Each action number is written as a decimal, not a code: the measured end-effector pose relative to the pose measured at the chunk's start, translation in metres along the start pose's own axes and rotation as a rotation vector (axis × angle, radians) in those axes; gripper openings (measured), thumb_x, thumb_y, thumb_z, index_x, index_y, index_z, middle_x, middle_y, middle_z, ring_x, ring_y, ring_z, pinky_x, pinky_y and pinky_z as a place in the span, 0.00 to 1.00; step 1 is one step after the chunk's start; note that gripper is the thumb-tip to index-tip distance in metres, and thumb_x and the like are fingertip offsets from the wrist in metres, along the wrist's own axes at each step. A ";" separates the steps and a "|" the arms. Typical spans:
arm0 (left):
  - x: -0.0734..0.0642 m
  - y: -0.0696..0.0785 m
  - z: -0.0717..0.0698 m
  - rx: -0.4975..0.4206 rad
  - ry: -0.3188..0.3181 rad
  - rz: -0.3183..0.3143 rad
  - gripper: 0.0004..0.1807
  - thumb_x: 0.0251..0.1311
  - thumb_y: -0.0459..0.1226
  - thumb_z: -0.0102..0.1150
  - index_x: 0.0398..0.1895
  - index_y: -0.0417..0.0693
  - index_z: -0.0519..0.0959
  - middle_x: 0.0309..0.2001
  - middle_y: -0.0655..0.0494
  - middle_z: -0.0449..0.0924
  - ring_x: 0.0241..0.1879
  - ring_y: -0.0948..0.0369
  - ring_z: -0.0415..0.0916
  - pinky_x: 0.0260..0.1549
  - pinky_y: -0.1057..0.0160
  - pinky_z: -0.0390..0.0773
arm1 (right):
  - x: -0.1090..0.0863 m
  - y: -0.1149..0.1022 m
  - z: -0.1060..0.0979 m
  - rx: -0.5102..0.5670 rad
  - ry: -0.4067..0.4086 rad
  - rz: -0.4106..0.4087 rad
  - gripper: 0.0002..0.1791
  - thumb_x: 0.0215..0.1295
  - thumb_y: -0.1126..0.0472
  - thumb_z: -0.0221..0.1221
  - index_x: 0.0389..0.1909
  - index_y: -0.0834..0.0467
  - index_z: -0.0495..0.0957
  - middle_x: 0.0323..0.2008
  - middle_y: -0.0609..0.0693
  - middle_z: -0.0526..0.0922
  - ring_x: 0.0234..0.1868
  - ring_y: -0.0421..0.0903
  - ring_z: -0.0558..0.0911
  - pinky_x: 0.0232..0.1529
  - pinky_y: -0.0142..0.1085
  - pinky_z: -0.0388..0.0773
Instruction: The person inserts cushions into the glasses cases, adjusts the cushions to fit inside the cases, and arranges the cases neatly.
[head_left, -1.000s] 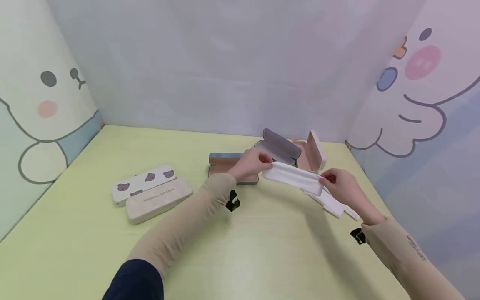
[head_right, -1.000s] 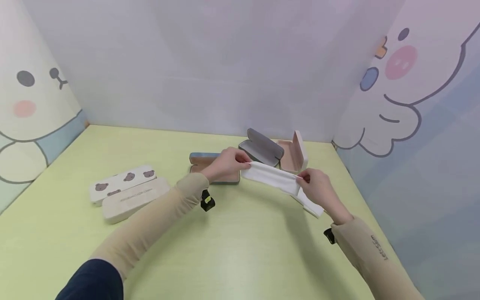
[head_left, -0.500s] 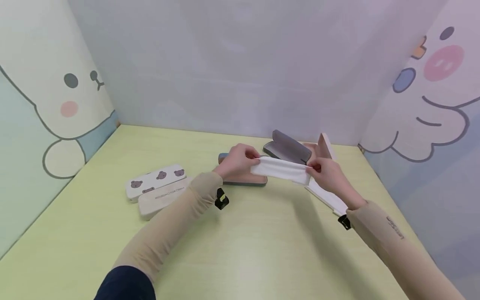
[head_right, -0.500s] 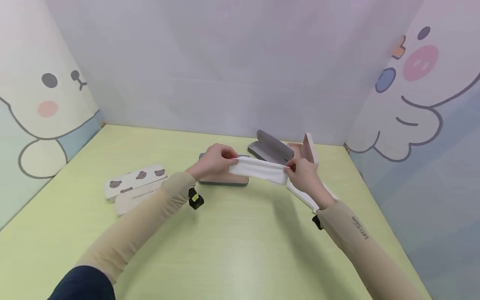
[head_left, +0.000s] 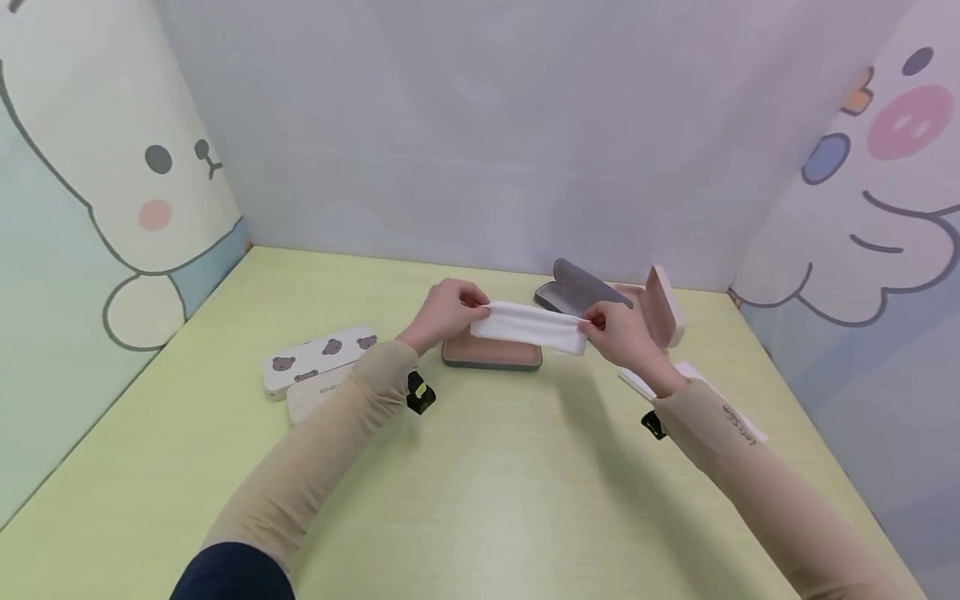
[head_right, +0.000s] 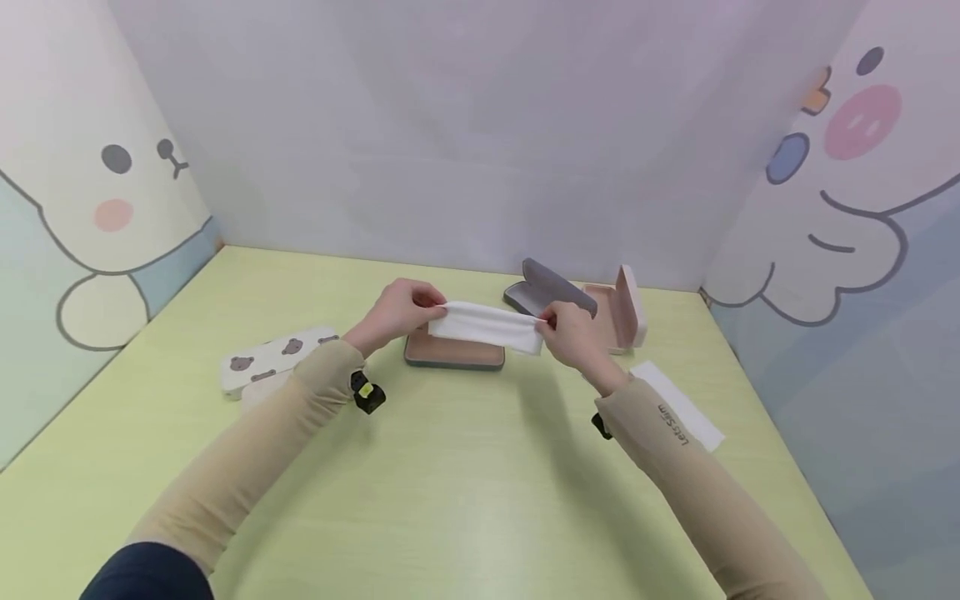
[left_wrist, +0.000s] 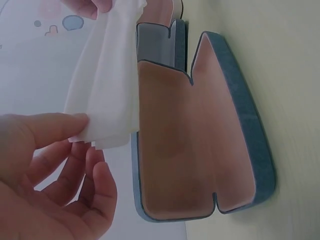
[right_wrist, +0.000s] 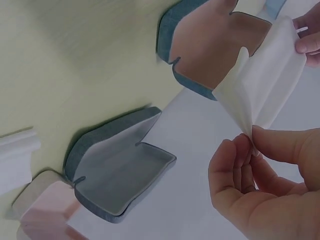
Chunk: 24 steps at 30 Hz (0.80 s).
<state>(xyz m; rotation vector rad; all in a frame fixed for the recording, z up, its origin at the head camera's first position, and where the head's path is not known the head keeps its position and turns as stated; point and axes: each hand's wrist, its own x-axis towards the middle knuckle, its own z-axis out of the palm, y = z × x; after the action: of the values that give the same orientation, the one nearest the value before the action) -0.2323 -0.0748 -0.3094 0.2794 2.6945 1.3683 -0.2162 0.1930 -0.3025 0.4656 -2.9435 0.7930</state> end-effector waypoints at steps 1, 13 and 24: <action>-0.001 -0.002 -0.001 -0.002 0.003 -0.010 0.10 0.61 0.37 0.61 0.44 0.43 0.83 0.43 0.48 0.83 0.44 0.56 0.77 0.41 0.64 0.76 | 0.002 -0.001 0.003 0.003 -0.004 -0.002 0.11 0.65 0.65 0.56 0.38 0.70 0.80 0.35 0.63 0.84 0.35 0.52 0.81 0.35 0.36 0.75; -0.008 -0.023 -0.010 0.000 0.070 -0.089 0.11 0.61 0.36 0.59 0.44 0.40 0.83 0.43 0.45 0.82 0.43 0.56 0.75 0.38 0.66 0.73 | 0.019 -0.009 0.032 0.055 -0.029 -0.008 0.11 0.66 0.65 0.55 0.40 0.71 0.79 0.35 0.64 0.83 0.35 0.53 0.80 0.38 0.43 0.77; -0.008 -0.039 0.003 0.059 0.174 -0.171 0.09 0.59 0.34 0.60 0.40 0.38 0.84 0.41 0.44 0.85 0.41 0.54 0.77 0.41 0.62 0.75 | 0.022 -0.012 0.057 0.083 -0.042 -0.046 0.09 0.66 0.67 0.54 0.39 0.71 0.79 0.34 0.63 0.82 0.35 0.53 0.79 0.39 0.43 0.76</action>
<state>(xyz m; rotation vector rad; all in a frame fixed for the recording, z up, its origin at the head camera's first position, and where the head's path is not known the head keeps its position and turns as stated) -0.2280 -0.0966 -0.3423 -0.0682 2.8237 1.3219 -0.2326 0.1483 -0.3435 0.5596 -2.9354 0.9137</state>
